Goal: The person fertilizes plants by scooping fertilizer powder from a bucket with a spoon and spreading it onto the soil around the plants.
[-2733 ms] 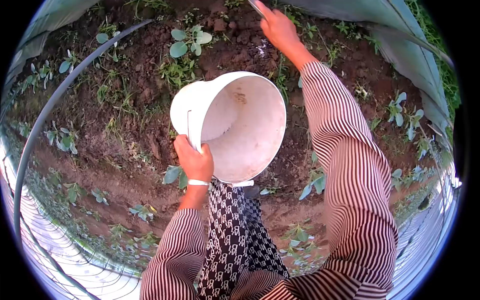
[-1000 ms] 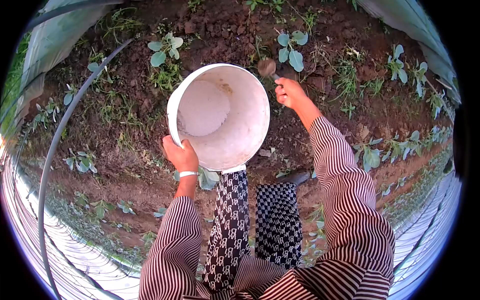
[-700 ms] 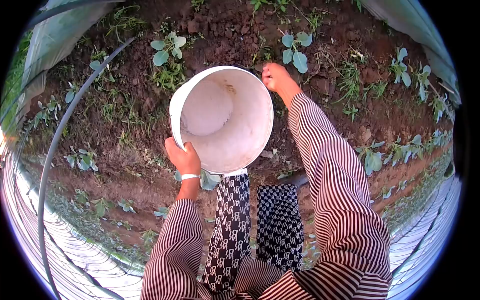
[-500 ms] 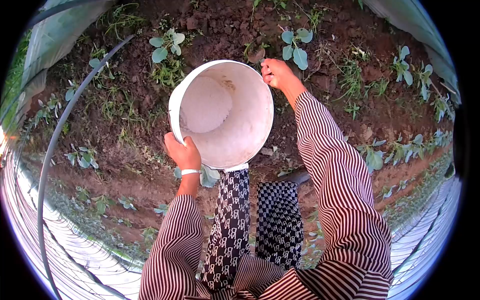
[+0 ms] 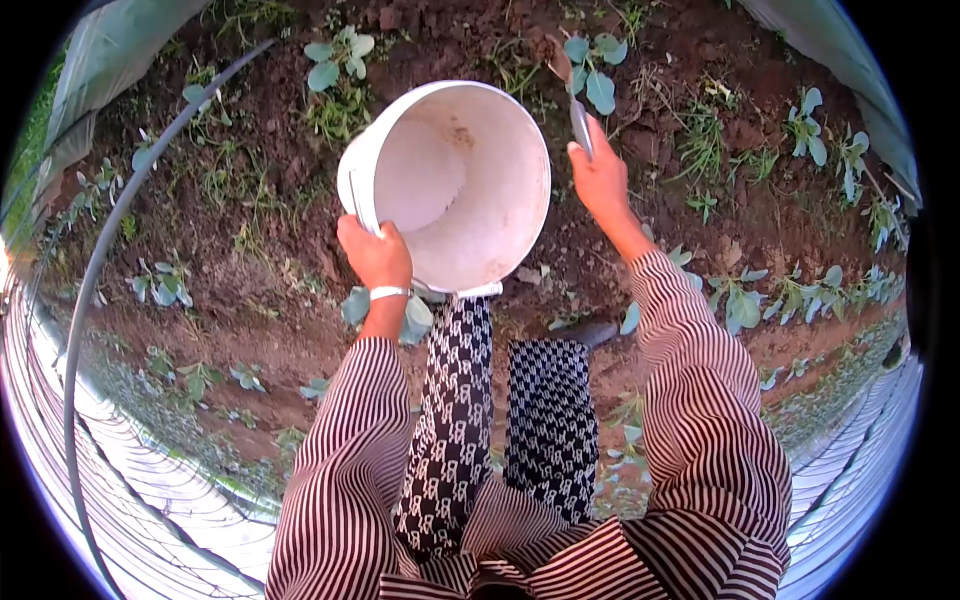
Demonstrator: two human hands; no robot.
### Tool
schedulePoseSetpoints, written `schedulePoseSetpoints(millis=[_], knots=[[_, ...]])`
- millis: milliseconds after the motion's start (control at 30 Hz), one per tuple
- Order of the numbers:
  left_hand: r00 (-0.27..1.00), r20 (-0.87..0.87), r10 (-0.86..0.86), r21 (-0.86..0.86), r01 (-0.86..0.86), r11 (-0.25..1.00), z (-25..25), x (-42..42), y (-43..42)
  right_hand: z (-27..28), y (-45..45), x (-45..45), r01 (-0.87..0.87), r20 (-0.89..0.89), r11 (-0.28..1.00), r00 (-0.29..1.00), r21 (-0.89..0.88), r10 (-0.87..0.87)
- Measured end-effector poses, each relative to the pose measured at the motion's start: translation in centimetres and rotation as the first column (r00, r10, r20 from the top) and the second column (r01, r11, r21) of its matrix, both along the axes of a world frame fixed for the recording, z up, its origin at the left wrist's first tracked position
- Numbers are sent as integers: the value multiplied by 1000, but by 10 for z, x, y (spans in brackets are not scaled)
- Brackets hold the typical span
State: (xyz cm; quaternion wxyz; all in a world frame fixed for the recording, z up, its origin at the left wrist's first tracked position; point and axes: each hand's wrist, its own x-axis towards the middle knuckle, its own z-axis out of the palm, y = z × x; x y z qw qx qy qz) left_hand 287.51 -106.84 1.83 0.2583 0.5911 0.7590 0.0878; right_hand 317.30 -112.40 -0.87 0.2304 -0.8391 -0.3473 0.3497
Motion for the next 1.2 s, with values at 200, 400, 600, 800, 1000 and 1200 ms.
schedulePoseSetpoints(millis=[200, 400, 600, 800, 1000, 1200], knots=[[1000, 7, -12, -28, 12, 1000, 4, 9, 2, 39, -76, -17, -269, -288, 963, 923, -7, 256], [1000, 3, -20, -14, 20, 1000, 1, 15, -1, -78, -33, -89, -397, -284, 913, 890, -95, 357], [1000, -10, -29, -4, 29, 1000, 2, 19, 0, -185, 1, -147, -481, -179, 876, 866, -44, 466], [999, -23, -24, 37, 25, 999, 0, 14, -1, -129, -10, -105, -115, -785, 899, 543, -422, -298], [997, -71, -8, 32, 10, 999, 1, 23, -5, -39, -48, -36, -163, -882, 870, 175, -465, -438], [999, -9, 41, 20, -41, 999, -2, 24, -5, 24, -129, 31, 37, -856, 856, -23, -516, -516]])
